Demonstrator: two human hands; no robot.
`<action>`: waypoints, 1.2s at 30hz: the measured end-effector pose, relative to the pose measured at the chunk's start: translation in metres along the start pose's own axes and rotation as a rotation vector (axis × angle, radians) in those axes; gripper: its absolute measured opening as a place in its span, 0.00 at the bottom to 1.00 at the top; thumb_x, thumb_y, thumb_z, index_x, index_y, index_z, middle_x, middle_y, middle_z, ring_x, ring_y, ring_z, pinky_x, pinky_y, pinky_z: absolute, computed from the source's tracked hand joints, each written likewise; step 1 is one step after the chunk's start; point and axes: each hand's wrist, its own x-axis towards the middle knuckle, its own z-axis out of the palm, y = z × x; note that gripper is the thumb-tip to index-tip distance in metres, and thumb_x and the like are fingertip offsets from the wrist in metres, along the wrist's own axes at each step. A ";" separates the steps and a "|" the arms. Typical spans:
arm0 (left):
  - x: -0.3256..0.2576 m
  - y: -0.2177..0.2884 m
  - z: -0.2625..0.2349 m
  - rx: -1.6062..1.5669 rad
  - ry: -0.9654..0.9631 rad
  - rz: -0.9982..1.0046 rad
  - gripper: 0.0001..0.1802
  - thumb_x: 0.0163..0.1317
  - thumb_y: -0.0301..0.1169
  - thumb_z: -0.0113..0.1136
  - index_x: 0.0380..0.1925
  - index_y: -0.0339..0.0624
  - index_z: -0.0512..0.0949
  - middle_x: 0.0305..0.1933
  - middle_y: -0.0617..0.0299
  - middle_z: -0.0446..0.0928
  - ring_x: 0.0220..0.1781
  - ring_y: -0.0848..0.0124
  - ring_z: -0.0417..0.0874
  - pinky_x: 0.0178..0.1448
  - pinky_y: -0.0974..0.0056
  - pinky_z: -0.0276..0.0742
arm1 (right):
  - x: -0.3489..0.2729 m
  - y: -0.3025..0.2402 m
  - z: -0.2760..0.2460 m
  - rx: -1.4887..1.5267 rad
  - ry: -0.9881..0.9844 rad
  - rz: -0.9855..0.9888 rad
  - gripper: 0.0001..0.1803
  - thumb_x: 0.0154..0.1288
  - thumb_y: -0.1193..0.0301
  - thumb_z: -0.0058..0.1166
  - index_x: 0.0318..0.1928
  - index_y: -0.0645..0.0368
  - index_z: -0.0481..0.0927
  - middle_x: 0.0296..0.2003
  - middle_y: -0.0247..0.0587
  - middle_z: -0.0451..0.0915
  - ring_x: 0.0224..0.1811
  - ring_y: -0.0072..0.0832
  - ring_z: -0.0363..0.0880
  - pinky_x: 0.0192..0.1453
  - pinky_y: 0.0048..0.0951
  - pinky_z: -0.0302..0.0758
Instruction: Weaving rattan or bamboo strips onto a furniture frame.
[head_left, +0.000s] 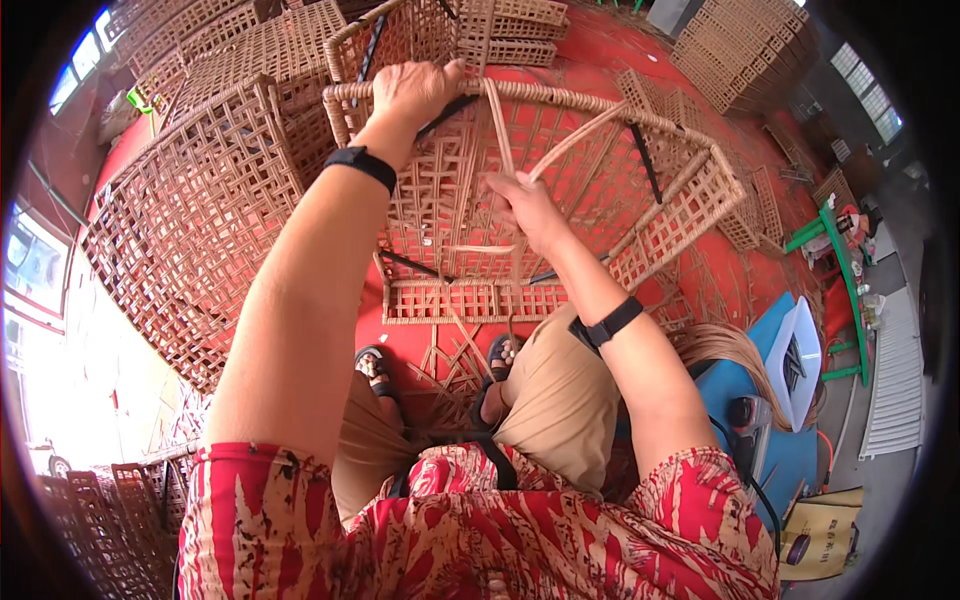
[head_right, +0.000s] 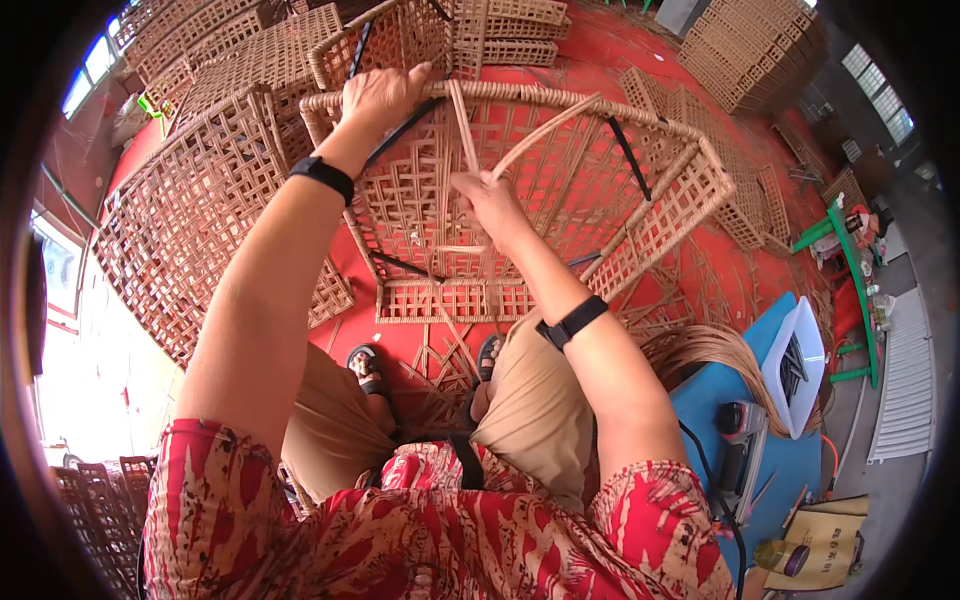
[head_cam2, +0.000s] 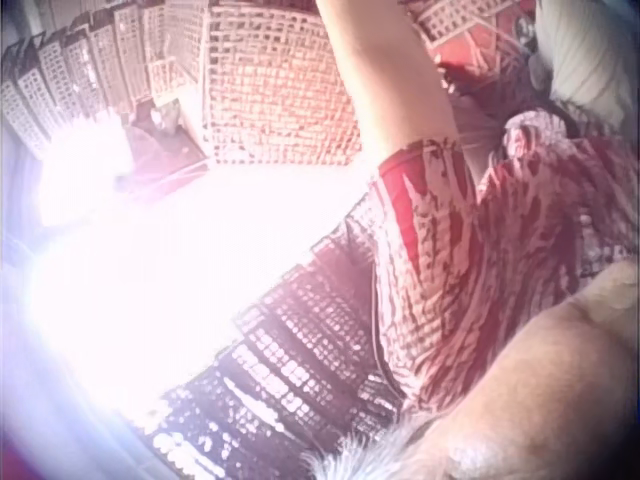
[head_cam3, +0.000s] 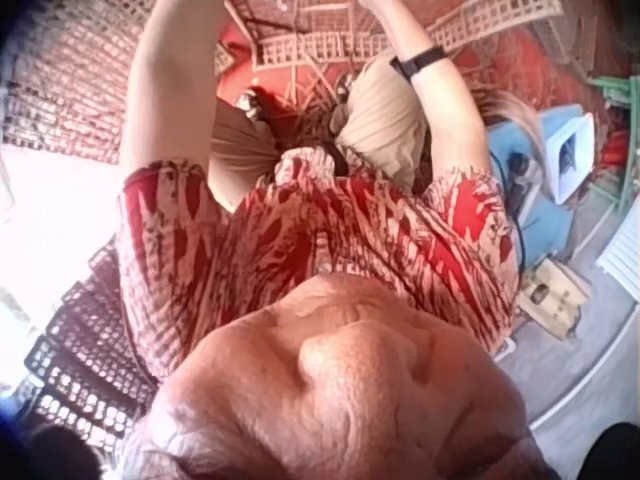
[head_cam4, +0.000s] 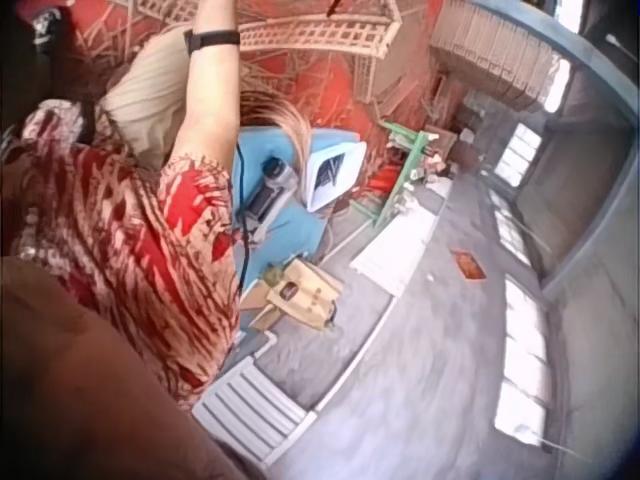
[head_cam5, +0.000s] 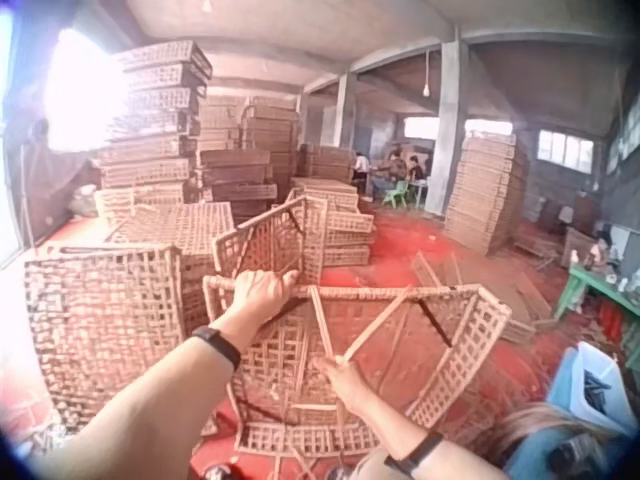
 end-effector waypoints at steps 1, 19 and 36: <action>0.004 -0.003 0.005 -0.044 0.041 0.047 0.30 0.69 0.55 0.36 0.29 0.51 0.85 0.31 0.48 0.84 0.37 0.50 0.85 0.42 0.50 0.78 | 0.001 0.012 -0.005 -0.002 -0.018 -0.011 0.16 0.69 0.60 0.55 0.45 0.62 0.78 0.24 0.26 0.74 0.30 0.19 0.75 0.33 0.24 0.71; 0.051 0.061 -0.033 -0.463 -0.492 0.347 0.44 0.68 0.66 0.32 0.61 0.35 0.71 0.56 0.41 0.76 0.63 0.46 0.72 0.68 0.52 0.65 | -0.020 0.398 -0.021 0.798 0.940 0.612 0.21 0.63 0.59 0.60 0.22 0.55 0.65 0.13 0.36 0.67 0.09 0.28 0.64 0.13 0.27 0.61; 0.067 0.190 0.016 -0.149 -0.037 0.817 0.15 0.61 0.34 0.59 0.40 0.34 0.71 0.30 0.45 0.80 0.37 0.47 0.82 0.42 0.48 0.77 | 0.062 0.494 -0.037 0.421 1.170 0.739 0.17 0.60 0.61 0.64 0.27 0.60 0.74 0.21 0.33 0.73 0.15 0.27 0.68 0.18 0.30 0.68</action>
